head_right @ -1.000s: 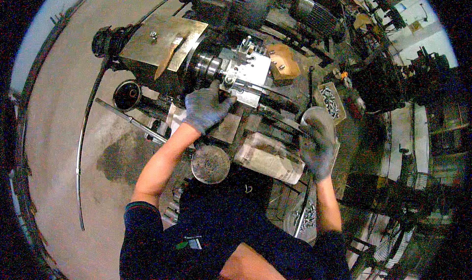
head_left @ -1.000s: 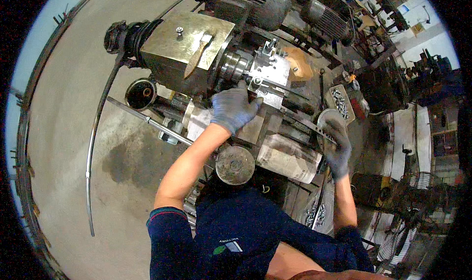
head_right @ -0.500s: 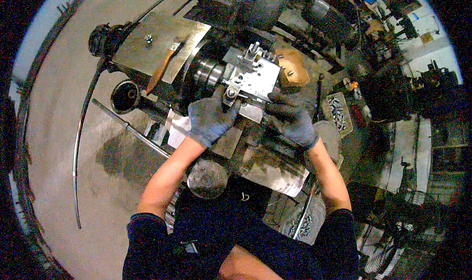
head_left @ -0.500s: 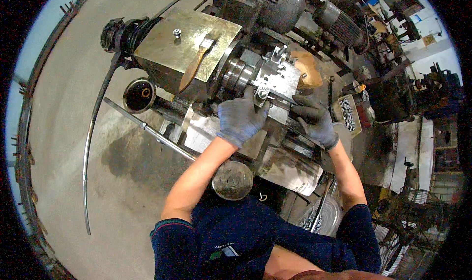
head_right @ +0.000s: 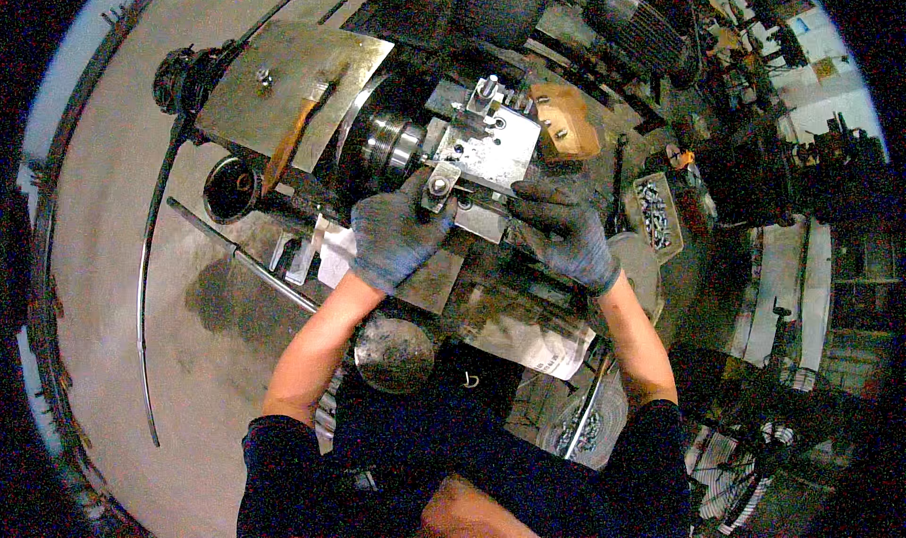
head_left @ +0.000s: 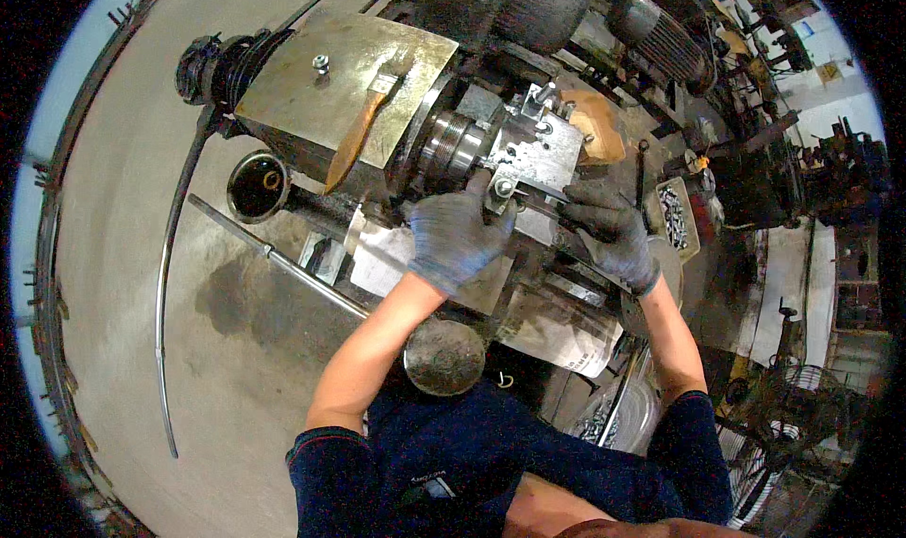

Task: The person operates a lathe to machine a metal rod, then moves to a bench grinder to sharpen a small metal tool. They return to the lathe to adjust the tool post and continue machining the workpiece.

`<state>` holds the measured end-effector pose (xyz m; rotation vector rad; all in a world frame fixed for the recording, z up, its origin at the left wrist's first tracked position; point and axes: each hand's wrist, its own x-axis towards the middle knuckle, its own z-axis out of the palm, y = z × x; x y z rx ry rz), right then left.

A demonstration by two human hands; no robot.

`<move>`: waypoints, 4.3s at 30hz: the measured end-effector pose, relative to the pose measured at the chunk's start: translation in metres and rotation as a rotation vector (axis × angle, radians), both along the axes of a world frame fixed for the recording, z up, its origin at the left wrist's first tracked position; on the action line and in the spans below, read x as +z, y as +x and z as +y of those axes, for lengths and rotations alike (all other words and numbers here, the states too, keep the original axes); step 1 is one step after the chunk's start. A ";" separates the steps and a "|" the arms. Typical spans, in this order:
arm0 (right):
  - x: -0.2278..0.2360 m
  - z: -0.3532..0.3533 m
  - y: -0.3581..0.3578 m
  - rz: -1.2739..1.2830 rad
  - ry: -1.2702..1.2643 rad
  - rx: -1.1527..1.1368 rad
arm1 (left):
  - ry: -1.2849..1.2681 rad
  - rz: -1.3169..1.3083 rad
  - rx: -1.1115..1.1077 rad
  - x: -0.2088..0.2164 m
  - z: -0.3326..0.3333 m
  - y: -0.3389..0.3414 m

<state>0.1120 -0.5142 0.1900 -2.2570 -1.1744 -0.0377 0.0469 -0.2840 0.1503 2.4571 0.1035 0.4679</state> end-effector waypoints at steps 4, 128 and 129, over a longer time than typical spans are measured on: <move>0.011 -0.001 0.003 -0.004 -0.153 0.042 | 0.009 0.088 0.003 0.012 0.000 -0.001; 0.011 0.016 0.050 0.116 -0.212 -0.037 | 1.052 0.137 -0.747 0.055 -0.026 0.081; 0.015 0.020 0.047 0.157 -0.152 -0.055 | 1.017 0.164 -0.760 0.056 -0.024 0.080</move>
